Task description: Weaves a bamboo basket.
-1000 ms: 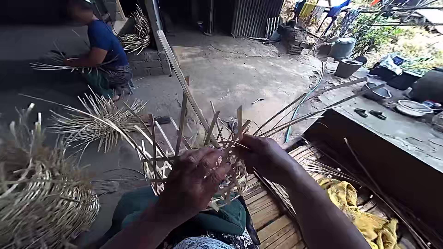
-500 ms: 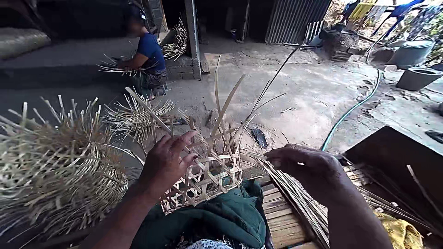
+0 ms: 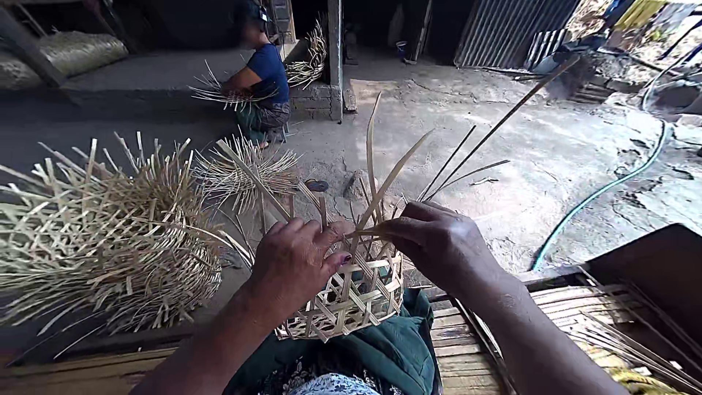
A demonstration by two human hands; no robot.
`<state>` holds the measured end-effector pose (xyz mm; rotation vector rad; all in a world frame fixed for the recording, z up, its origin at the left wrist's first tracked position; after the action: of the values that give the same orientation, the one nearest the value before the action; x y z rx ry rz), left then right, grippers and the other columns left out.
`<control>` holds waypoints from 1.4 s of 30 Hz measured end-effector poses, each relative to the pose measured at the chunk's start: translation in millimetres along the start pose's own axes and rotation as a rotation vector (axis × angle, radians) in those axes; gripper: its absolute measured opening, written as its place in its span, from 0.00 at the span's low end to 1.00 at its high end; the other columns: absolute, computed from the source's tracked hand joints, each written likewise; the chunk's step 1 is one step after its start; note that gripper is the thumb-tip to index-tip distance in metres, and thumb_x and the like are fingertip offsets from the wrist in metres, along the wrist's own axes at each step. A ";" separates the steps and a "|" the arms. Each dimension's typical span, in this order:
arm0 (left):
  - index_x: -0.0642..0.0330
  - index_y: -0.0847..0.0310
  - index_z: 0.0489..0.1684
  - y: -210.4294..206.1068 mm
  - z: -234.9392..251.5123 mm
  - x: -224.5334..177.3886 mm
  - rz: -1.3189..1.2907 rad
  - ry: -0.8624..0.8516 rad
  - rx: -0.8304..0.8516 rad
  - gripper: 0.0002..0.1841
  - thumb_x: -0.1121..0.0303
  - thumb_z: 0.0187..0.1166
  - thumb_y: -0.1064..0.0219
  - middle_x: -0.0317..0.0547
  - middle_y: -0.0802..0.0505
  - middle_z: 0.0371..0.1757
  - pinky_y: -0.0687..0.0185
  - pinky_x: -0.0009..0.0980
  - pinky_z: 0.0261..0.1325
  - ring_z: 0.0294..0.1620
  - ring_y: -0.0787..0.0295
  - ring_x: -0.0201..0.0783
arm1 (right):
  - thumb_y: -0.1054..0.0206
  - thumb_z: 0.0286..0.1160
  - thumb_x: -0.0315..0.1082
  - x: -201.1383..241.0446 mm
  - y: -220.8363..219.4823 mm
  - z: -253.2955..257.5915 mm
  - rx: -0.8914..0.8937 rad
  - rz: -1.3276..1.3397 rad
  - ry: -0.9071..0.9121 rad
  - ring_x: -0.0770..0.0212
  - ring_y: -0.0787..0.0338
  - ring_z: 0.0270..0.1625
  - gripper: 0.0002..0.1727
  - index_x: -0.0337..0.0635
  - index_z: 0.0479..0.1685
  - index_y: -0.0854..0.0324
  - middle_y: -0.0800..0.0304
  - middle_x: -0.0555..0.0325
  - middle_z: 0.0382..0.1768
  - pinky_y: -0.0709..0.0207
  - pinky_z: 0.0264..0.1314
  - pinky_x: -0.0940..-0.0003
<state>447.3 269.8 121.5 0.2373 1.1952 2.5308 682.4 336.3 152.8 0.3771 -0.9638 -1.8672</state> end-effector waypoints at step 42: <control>0.52 0.10 0.48 -15.9 19.8 19.4 -0.242 0.106 -0.148 0.10 0.61 0.82 0.35 0.39 0.09 0.33 0.21 0.36 0.35 0.32 0.16 0.39 | 0.31 0.79 0.35 28.3 -69.6 -15.4 -0.361 0.091 -0.187 0.63 0.09 0.39 0.11 0.43 0.52 0.07 0.06 0.57 0.36 0.14 0.46 0.69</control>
<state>438.4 300.5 121.9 -0.0735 1.0001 2.4275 635.2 320.4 94.5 -0.0581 -0.7301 -1.9678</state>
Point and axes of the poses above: each hand's wrist, its own z-axis towards the middle knuckle, its own y-axis out of the back of the hand, x = y × z, the point moved 1 cm from there along z, towards the middle knuckle
